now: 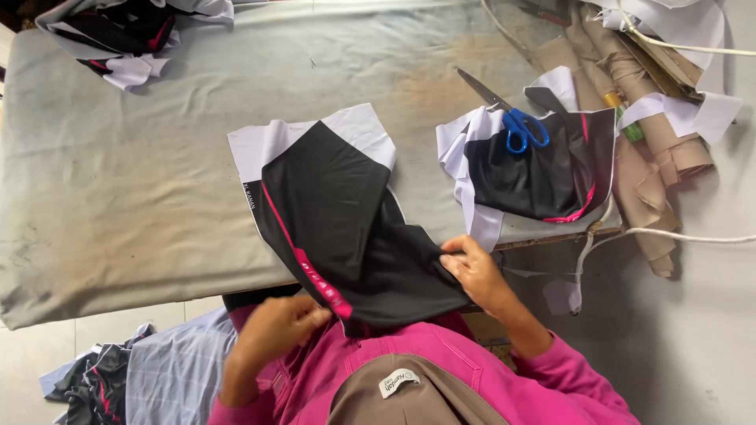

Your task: The person uses blue-handled scissors to cut a black fabric piece with pink trim along a white paper pattern on a table. They repeatedly reposition the fabric and pattern to cut different sections, then remove the excess white paper.

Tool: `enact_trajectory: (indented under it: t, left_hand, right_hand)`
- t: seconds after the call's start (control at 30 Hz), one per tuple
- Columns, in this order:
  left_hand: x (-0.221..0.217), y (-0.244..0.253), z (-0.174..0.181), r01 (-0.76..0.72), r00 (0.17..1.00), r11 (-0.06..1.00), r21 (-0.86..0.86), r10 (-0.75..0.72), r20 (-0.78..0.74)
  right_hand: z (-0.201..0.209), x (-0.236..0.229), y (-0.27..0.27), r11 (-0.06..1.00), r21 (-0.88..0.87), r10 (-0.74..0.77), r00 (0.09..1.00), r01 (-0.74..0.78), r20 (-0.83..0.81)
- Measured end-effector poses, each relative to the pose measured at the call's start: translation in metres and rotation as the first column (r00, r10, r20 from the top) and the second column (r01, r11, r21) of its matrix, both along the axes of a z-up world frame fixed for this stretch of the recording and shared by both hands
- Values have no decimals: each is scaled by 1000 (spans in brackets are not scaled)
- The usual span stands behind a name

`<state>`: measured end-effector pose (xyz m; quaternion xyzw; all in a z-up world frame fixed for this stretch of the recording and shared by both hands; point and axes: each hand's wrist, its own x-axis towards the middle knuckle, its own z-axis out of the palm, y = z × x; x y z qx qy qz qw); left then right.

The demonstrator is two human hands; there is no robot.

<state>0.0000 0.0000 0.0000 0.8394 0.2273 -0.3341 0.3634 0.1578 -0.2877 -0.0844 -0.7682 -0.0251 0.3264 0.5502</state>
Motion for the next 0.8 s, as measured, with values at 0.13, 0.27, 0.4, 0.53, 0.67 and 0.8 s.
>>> enact_trajectory:
  t: [0.13,0.27,0.4,0.53,0.67,0.8]
  left_hand:
    - [40,48,-33,-338,910,922,191,267,318]
    - [86,93,-76,-577,665,728,371,154,731]
    - [153,83,-57,-515,237,801,304,-208,949]
    - [246,49,-90,-312,469,914,260,-90,879]
    - [284,24,-135,-404,577,771,492,-202,791]
    - [277,23,-135,-613,352,679,405,-225,909]
  right_hand:
    - [20,-1,-16,959,-252,142,989,-128,37]
    - [4,-9,-26,883,-430,240,969,-190,65]
    - [8,-12,-18,875,-450,198,980,-176,3]
    - [-8,-16,-20,909,-393,154,988,-138,10]
    - [-16,-16,-26,904,-385,189,982,-186,-30]
    - [-43,-21,-32,940,-297,184,983,-170,18]
